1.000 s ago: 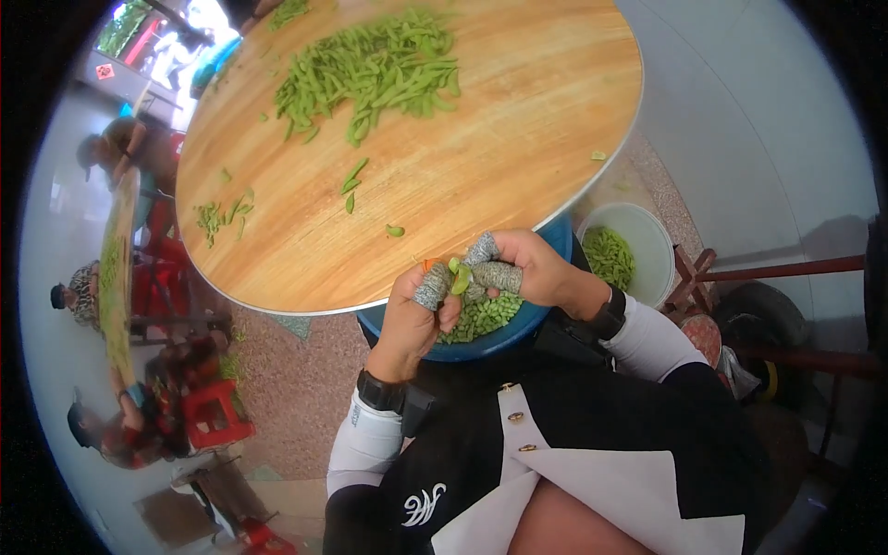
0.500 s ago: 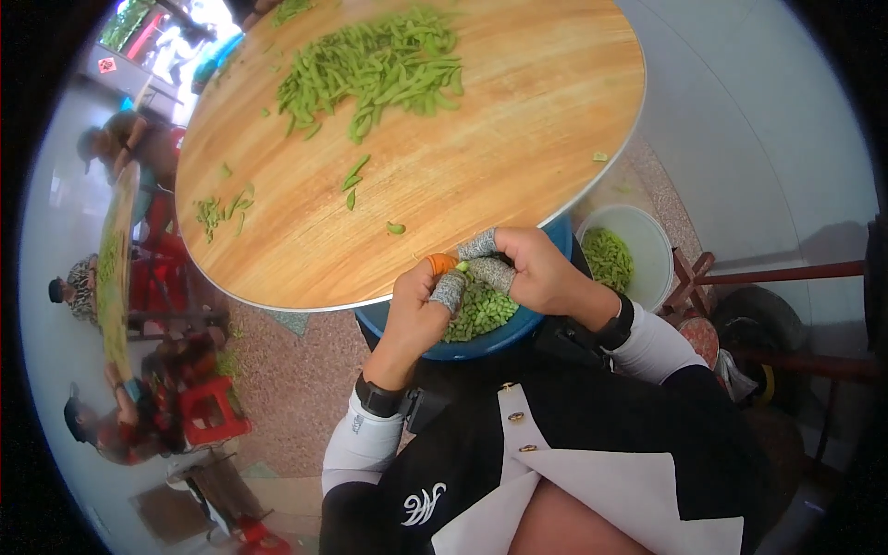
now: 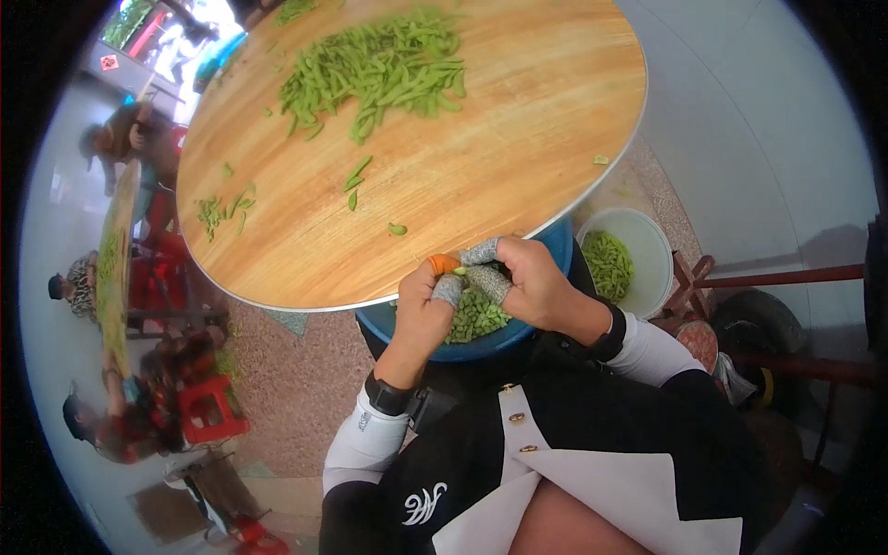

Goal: Peeling soybeans from their pods by hand and collecting them in a bucket.

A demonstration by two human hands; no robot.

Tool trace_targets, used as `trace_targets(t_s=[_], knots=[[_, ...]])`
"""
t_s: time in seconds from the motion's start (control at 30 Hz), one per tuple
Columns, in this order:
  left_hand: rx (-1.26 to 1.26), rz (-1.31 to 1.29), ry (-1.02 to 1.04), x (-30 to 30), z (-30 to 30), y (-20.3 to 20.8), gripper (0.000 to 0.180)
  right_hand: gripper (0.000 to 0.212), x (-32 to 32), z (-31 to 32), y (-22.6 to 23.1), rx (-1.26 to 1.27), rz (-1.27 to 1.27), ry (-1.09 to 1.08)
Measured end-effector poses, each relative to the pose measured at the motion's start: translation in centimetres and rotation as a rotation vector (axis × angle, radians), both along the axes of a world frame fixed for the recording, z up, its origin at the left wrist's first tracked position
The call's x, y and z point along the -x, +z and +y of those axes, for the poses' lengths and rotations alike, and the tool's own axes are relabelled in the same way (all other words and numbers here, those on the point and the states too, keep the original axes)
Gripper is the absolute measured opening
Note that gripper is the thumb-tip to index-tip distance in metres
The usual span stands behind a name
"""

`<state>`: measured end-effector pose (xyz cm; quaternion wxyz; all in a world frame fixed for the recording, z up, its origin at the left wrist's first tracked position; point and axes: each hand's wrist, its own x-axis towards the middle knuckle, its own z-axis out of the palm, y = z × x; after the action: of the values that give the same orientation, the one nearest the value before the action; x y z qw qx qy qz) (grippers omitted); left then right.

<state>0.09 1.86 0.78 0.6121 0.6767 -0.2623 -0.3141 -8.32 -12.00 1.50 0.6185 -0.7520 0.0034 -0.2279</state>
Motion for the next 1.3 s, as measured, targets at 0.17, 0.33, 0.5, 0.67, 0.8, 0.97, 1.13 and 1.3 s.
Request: trace_targets(t_s=[0.17,0.33,0.5,0.67,0.8,0.97,1.13,1.3], knots=[[-0.105,-0.175,0.006,0.6,0.0,0.4,0.019,0.011,0.1,-0.1,-0.3,0.165,0.062,-0.019],[-0.055,-0.173,-0.009,-0.1,0.4,-0.8,0.022,0.011,0.0,0.2,-0.1,0.252,0.004,-0.013],[-0.023,0.004,0.032,0.0,0.4,-0.6,0.022,0.011,0.3,0.1,-0.2,0.001,0.095,0.093],[-0.027,-0.261,0.128,0.1,0.5,1.4,0.023,0.009,0.1,-0.2,-0.5,-0.143,0.148,0.002],[0.103,-0.147,0.159,0.9,1.2,1.6,0.018,0.008,-0.1,-0.1,-0.5,-0.204,0.196,-0.064],[0.008,0.005,0.121,0.3,1.0,1.0,0.018,0.008,0.1,0.5,0.0,0.027,0.143,0.012],[0.009,0.069,0.013,0.0,1.3,1.0,0.015,0.009,0.3,0.1,-1.2,-0.115,0.207,0.139],[0.073,-0.006,0.007,0.3,1.4,0.6,0.006,0.009,0.6,0.0,-0.1,-0.158,0.189,0.212]])
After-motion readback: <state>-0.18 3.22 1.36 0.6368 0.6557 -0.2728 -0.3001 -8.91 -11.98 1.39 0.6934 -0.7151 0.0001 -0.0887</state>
